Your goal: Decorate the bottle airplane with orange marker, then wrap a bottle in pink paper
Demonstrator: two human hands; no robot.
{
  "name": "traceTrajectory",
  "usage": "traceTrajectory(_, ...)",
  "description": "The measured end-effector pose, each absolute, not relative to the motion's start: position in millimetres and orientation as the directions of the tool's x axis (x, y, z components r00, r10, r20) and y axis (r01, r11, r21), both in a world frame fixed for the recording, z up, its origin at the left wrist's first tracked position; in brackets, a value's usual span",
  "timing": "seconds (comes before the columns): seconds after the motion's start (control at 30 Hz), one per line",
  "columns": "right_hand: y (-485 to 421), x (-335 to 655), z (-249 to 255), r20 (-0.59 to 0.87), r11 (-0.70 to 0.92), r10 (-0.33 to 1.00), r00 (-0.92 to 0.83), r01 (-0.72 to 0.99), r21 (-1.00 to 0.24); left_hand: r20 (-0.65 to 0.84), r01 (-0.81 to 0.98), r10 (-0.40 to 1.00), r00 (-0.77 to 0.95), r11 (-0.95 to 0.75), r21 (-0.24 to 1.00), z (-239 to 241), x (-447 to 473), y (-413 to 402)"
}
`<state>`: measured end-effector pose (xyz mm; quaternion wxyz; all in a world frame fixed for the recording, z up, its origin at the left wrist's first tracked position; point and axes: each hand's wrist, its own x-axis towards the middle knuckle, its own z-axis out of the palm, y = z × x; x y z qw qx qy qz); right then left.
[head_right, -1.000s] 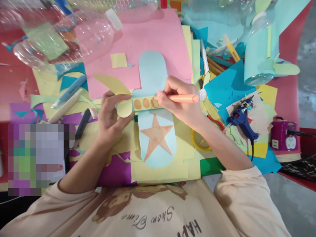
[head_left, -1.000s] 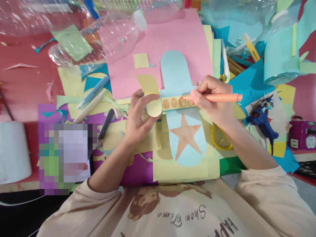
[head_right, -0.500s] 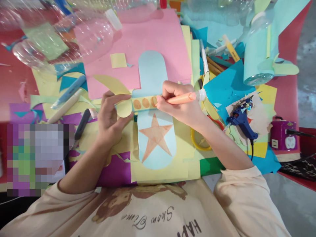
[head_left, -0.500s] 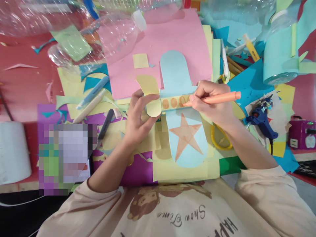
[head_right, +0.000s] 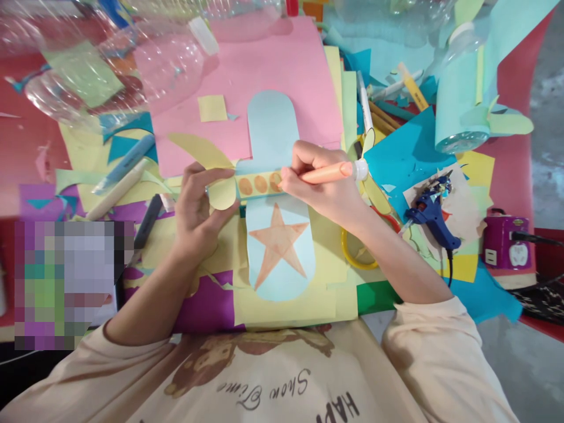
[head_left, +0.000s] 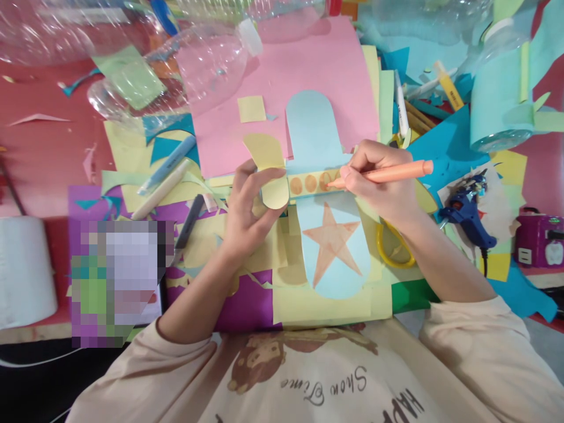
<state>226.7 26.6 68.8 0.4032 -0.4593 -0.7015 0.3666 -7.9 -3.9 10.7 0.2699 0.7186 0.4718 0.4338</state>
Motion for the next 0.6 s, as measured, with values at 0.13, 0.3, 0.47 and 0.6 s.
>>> traceTrajectory(0.13, 26.5, 226.6, 66.3, 0.252, 0.317, 0.941, -0.228, 0.325, -0.891, 0.37, 0.451, 0.912, 0.177, -0.409, 0.794, 11.2, -8.1, -3.9)
traceTrajectory(0.3, 27.5, 226.4, 67.1, 0.264, 0.321, 0.942, -0.206, 0.336, -0.885, 0.37, 0.464, 0.91, 0.184, -0.413, 0.784, 10.9, -8.1, -3.4)
traceTrajectory(0.47, 27.5, 224.9, 68.5, 0.265, 0.316, 0.946, -0.188, 0.352, -0.881, 0.358, 0.481, 0.916, 0.179, -0.399, 0.781, 11.7, -7.8, -3.7)
traceTrajectory(0.6, 26.4, 223.7, 69.7, 0.255, 0.304, 0.95, -0.179, 0.348, -0.887, 0.339, 0.505, 0.924, 0.174, -0.38, 0.775, 12.8, -7.4, -4.1)
